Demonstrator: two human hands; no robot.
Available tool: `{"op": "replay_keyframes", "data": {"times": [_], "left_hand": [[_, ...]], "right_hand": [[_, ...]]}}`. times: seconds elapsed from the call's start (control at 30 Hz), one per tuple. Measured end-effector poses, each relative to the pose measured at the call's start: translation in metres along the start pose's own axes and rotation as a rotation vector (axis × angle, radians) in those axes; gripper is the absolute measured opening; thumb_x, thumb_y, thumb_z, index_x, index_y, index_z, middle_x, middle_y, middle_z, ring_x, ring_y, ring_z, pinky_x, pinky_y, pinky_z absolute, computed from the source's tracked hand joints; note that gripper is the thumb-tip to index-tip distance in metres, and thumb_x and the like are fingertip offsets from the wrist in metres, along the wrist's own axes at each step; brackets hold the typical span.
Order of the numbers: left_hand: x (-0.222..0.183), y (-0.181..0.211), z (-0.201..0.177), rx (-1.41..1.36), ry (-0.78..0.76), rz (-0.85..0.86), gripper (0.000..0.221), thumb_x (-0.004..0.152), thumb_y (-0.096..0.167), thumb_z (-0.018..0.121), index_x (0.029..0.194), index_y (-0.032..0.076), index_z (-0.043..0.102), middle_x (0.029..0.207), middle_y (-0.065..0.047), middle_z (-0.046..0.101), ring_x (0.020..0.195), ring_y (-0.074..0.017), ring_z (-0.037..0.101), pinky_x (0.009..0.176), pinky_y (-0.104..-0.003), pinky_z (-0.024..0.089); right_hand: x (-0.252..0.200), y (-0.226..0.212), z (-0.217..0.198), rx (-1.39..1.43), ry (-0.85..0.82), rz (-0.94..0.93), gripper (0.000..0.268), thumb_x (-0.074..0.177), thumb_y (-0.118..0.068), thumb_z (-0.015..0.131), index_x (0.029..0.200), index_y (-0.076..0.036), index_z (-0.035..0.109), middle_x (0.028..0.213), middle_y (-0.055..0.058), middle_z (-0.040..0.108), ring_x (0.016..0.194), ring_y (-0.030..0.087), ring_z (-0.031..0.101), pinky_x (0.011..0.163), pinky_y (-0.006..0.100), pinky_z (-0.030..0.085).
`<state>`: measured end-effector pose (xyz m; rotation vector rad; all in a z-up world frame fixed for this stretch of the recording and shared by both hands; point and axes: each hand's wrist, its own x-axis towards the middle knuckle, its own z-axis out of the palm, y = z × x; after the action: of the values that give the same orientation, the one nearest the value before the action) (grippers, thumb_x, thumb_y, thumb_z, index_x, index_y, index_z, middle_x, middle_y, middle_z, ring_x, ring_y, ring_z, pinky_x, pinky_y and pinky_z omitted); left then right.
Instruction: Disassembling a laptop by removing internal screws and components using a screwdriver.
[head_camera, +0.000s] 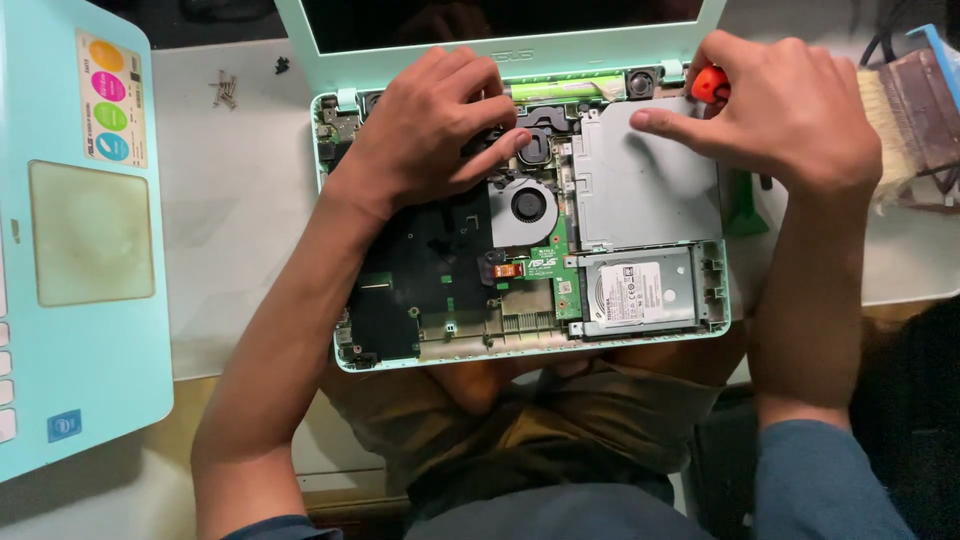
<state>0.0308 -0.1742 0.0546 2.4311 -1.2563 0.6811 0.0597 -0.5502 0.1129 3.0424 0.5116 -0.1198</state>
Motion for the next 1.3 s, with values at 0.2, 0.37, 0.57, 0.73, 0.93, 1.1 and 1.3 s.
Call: {"op": "replay_keyframes", "data": {"times": [0.2,0.37,0.57,0.73,0.93,1.1,1.3], "left_hand": [[-0.003,-0.004,0.001,0.017,-0.008,-0.031,0.028,0.123,0.031,0.090,0.108,0.010,0.079,0.106,-0.009,0.069,0.095,-0.0269,0.065,0.082,-0.042,0.054],[-0.005,-0.006,0.002,0.006,-0.024,-0.048,0.026,0.123,0.030,0.090,0.109,0.010,0.081,0.106,-0.010,0.071,0.096,-0.0268,0.066,0.083,-0.042,0.057],[-0.004,-0.005,-0.002,-0.041,-0.011,-0.057,0.026,0.123,0.025,0.090,0.107,0.006,0.081,0.105,-0.011,0.070,0.094,-0.0289,0.063,0.081,-0.043,0.053],[-0.003,-0.004,-0.005,-0.050,-0.024,-0.069,0.023,0.122,0.023,0.090,0.108,0.007,0.080,0.106,-0.011,0.070,0.095,-0.0288,0.063,0.083,-0.043,0.053],[-0.002,-0.002,-0.008,-0.076,-0.016,-0.080,0.024,0.124,0.021,0.088,0.108,0.006,0.080,0.106,-0.011,0.069,0.094,-0.0297,0.062,0.082,-0.045,0.051],[-0.003,-0.003,-0.008,-0.093,-0.001,-0.086,0.025,0.125,0.021,0.087,0.107,0.005,0.080,0.106,-0.011,0.069,0.094,-0.0302,0.062,0.082,-0.045,0.051],[-0.006,-0.005,-0.003,-0.065,0.002,-0.077,0.026,0.125,0.023,0.088,0.106,0.007,0.079,0.106,-0.010,0.069,0.094,-0.0287,0.062,0.080,-0.043,0.052]], "right_hand": [[-0.007,-0.015,0.003,-0.095,-0.074,0.136,0.104,0.107,-0.122,0.058,0.124,-0.020,0.072,0.098,0.019,0.088,0.095,0.052,0.083,0.081,0.061,0.053],[-0.007,-0.013,0.013,-0.206,0.034,0.051,0.108,0.111,-0.125,0.047,0.119,-0.021,0.073,0.113,0.009,0.082,0.086,0.043,0.081,0.072,0.056,0.051],[-0.007,-0.026,0.001,-0.069,0.004,-0.099,0.087,0.105,-0.109,0.066,0.119,-0.023,0.074,0.123,0.007,0.074,0.086,0.049,0.081,0.069,0.064,0.059],[-0.007,-0.029,0.004,-0.054,-0.057,-0.021,0.101,0.097,-0.120,0.059,0.115,-0.022,0.067,0.122,0.012,0.074,0.090,0.055,0.080,0.078,0.065,0.055],[-0.003,-0.030,-0.005,0.086,-0.107,-0.019,0.099,0.092,-0.112,0.071,0.123,-0.018,0.068,0.123,0.009,0.076,0.096,0.056,0.077,0.083,0.069,0.054],[-0.004,-0.032,-0.009,0.066,-0.107,-0.058,0.096,0.096,-0.110,0.070,0.120,-0.017,0.066,0.119,0.009,0.080,0.093,0.052,0.077,0.074,0.066,0.054],[0.002,-0.025,0.002,0.044,-0.099,-0.069,0.101,0.095,-0.115,0.064,0.117,-0.016,0.066,0.106,0.009,0.084,0.089,0.046,0.080,0.076,0.060,0.057]]}}
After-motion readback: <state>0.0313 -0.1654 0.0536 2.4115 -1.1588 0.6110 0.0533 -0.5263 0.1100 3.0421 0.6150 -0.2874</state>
